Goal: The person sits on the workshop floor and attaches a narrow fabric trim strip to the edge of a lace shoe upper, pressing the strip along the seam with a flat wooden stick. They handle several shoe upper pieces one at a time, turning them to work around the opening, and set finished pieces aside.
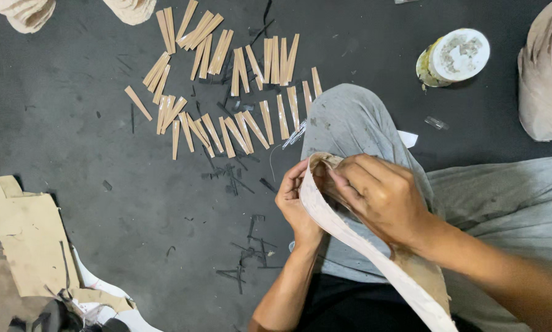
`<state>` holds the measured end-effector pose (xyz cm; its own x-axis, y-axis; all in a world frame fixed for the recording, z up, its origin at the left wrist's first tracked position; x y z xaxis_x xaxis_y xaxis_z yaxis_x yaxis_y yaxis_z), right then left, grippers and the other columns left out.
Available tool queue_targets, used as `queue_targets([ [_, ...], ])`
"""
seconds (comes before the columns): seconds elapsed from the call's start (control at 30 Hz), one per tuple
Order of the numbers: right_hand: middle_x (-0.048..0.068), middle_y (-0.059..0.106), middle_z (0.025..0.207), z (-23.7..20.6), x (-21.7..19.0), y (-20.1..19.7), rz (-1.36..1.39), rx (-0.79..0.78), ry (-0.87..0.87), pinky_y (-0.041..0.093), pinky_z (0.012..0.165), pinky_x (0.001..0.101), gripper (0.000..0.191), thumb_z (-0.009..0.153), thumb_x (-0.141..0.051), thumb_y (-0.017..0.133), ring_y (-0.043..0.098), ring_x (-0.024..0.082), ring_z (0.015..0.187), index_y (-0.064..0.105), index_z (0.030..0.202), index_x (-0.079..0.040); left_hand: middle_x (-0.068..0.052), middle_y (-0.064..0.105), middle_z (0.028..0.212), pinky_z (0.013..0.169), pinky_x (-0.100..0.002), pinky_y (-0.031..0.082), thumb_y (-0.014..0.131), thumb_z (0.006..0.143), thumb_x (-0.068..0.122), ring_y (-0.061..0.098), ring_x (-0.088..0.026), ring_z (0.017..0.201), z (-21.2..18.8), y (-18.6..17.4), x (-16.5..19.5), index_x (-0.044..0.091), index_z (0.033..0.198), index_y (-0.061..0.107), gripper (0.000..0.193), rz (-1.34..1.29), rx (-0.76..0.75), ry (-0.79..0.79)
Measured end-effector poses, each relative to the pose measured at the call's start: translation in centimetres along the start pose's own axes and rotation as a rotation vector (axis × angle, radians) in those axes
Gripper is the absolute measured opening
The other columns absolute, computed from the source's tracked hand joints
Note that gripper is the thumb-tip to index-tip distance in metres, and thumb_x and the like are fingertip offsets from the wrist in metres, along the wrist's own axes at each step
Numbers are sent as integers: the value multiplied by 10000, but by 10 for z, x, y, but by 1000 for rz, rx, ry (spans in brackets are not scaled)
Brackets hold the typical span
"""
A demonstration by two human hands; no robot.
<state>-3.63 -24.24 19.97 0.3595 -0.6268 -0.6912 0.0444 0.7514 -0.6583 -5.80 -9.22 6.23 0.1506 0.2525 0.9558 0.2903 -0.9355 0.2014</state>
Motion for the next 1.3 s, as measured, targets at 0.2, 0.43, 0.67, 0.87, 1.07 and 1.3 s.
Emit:
queue_targets([
  [0.2, 100, 687, 896, 7, 12, 3, 68, -9, 12, 558, 634, 355, 146, 867, -94, 778, 704, 242, 764, 685, 944, -10, -94, 708, 1126, 917, -253, 546, 723, 877, -98, 676, -115, 1011, 3, 4, 14, -89, 1211, 689, 336, 88, -105, 44],
  [0.43, 100, 653, 905, 10, 18, 2, 139, -73, -44, 541, 640, 344, 379, 788, -183, 839, 675, 228, 754, 656, 1076, -16, -56, 717, 996, 823, -224, 539, 730, 875, -84, 656, -79, 898, 13, 7, 16, -77, 1138, 710, 265, 205, -135, -48],
  [0.67, 110, 669, 998, 26, 32, 6, 56, -47, 108, 545, 677, 332, 626, 736, -194, 864, 678, 214, 801, 608, 1276, -8, -31, 727, 941, 802, -224, 537, 753, 849, -43, 644, -70, 875, 23, 17, 24, -55, 1068, 687, 228, 372, -142, -4],
  [0.87, 116, 685, 1099, 3, 35, -13, 307, -79, 370, 558, 716, 305, 799, 690, -178, 865, 688, 185, 851, 571, 1415, -13, -51, 644, 1099, 871, -243, 517, 774, 825, -58, 632, -117, 994, 7, 28, 49, -43, 1113, 650, 314, 136, -343, 222],
  [1.07, 84, 786, 963, -21, 17, -54, 283, -41, 413, 594, 684, 289, 275, 835, -99, 800, 757, 158, 747, 771, 1103, -46, -90, 667, 1107, 891, -268, 553, 687, 902, -136, 663, -146, 994, -24, 53, 69, -52, 1158, 695, 270, 91, -437, 239],
  [1.3, 120, 767, 963, -41, -6, -101, 226, 59, 239, 576, 700, 301, 237, 837, -33, 764, 768, 219, 812, 756, 1072, -4, -93, 677, 1130, 903, -273, 572, 753, 906, -74, 691, -162, 1017, -51, 79, 87, -26, 1170, 699, 274, 32, -589, 215],
])
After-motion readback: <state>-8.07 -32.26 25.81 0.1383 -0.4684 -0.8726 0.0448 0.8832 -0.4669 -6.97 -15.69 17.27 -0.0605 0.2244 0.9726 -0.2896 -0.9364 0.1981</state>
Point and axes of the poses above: each hand's wrist, its own z-axis towards the middle knuckle, its own y-axis out of the palm, x = y × z, the point moved 6 cm from there along z, towards the middle knuckle
